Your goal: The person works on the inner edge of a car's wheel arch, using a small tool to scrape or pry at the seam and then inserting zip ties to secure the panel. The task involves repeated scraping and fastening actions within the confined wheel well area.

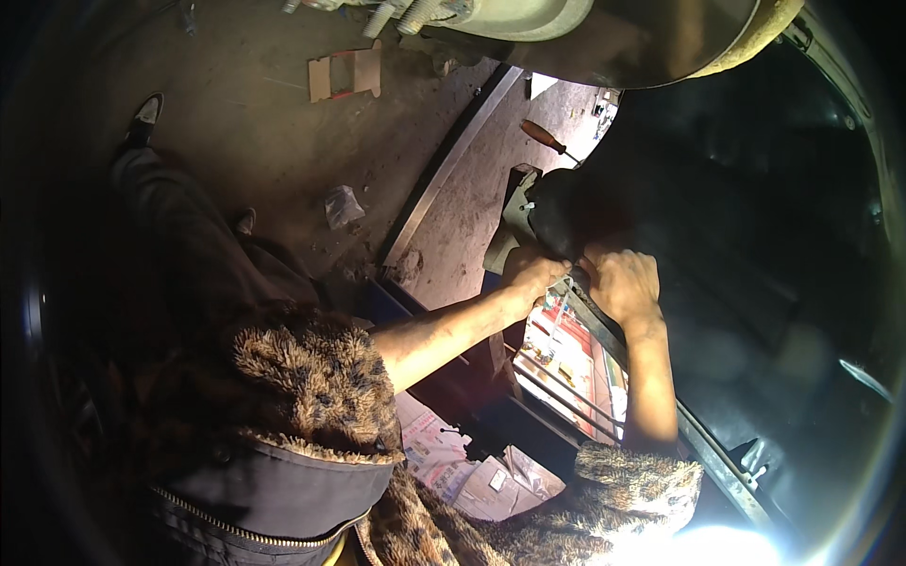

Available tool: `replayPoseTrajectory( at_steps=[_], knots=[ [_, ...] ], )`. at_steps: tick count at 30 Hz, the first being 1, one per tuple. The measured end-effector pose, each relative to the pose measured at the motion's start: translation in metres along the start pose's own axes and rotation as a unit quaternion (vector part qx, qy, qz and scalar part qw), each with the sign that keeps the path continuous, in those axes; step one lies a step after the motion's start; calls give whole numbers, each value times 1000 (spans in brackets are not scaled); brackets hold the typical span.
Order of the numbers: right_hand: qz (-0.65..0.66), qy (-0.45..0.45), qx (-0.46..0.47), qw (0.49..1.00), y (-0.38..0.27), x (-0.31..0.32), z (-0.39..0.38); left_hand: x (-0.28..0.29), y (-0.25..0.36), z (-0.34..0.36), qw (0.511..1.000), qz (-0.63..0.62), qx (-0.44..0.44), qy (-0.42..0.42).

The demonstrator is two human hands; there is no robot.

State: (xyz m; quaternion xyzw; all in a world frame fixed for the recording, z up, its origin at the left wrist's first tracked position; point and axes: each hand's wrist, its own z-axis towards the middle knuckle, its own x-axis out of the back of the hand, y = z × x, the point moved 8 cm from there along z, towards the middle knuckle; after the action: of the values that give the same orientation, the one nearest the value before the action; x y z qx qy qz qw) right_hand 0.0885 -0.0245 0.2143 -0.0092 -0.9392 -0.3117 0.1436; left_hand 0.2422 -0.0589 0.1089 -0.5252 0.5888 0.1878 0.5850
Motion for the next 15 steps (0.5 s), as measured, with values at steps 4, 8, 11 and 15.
replayPoseTrajectory(
  at_steps=[4,8,11,15],
  knots=[
    [-7,9,5,1000,6,-1,-3,11,-5,2,1000,0,19,15],
    [-16,0,-1,1000,4,-3,-2,11,2,0,999,15,-8,44],
    [-14,-15,-3,1000,5,-6,-2,6,6,-12,999,-11,15,45],
    [-24,-26,-13,999,6,1,-14,-1,-6,-7,999,-28,12,32]
  ],
)
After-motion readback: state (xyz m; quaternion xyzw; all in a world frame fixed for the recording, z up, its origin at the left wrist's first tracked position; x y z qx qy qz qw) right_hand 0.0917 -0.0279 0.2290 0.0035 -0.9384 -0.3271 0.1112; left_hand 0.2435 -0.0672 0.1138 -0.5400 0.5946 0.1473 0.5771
